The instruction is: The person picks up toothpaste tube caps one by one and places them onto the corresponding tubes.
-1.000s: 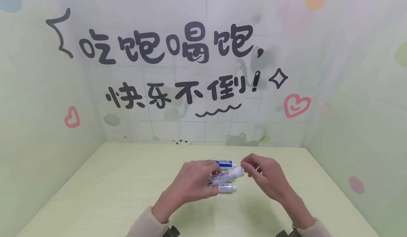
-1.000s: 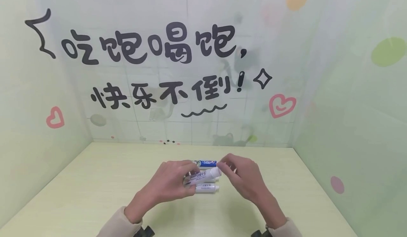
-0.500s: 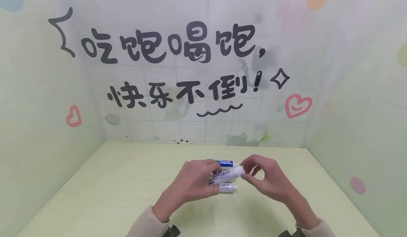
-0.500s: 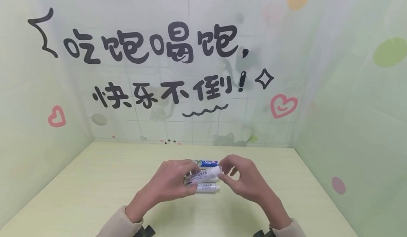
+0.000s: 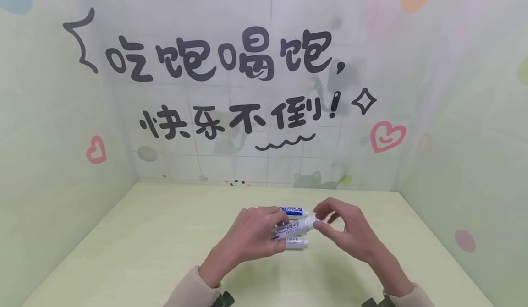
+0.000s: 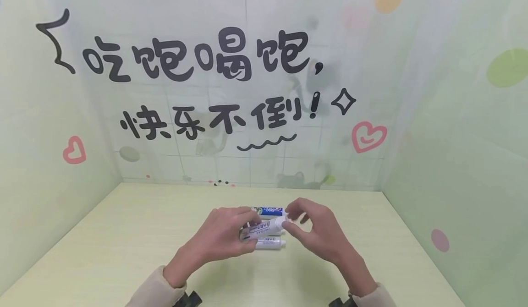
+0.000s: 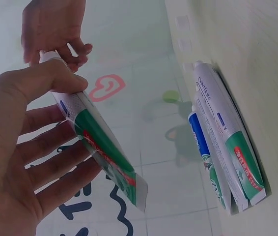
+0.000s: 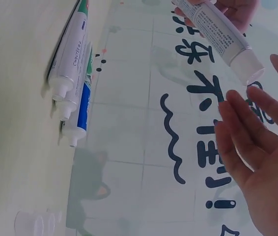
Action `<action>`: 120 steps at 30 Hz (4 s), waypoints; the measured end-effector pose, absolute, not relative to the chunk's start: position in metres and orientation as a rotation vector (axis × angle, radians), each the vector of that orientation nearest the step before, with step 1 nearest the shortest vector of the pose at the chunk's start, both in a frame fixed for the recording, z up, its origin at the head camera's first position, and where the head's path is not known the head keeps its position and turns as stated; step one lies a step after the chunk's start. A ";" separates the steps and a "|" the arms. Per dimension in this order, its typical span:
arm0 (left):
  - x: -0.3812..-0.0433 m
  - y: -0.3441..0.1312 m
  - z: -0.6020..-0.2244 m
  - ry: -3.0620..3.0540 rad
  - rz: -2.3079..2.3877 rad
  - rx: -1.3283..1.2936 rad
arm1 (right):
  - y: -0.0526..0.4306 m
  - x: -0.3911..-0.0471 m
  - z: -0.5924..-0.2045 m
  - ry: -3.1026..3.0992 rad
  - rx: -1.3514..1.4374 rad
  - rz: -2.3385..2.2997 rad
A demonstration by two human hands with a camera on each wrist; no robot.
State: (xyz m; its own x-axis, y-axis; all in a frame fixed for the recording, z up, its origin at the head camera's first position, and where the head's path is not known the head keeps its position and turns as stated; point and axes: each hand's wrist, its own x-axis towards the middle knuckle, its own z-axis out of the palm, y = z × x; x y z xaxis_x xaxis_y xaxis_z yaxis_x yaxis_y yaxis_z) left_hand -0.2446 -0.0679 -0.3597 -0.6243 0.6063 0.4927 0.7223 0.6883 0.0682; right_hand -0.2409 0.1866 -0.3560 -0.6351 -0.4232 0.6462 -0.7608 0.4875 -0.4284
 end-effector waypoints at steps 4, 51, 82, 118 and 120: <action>-0.245 -0.069 -0.360 -2.476 -0.351 -1.022 | 0.186 -0.243 -0.356 -2.110 1.123 0.976; -0.244 -0.068 -0.359 -2.453 -0.303 -1.028 | 0.186 -0.246 -0.359 -2.153 1.170 1.000; -0.244 -0.067 -0.359 -2.478 -0.328 -1.061 | 0.189 -0.245 -0.361 -2.253 1.161 0.894; -0.269 -0.065 -0.406 -2.883 -0.388 -1.193 | 0.193 -0.257 -0.393 -2.974 1.079 0.631; -0.271 -0.065 -0.412 -2.911 -0.357 -1.187 | 0.191 -0.261 -0.403 -3.021 1.076 0.641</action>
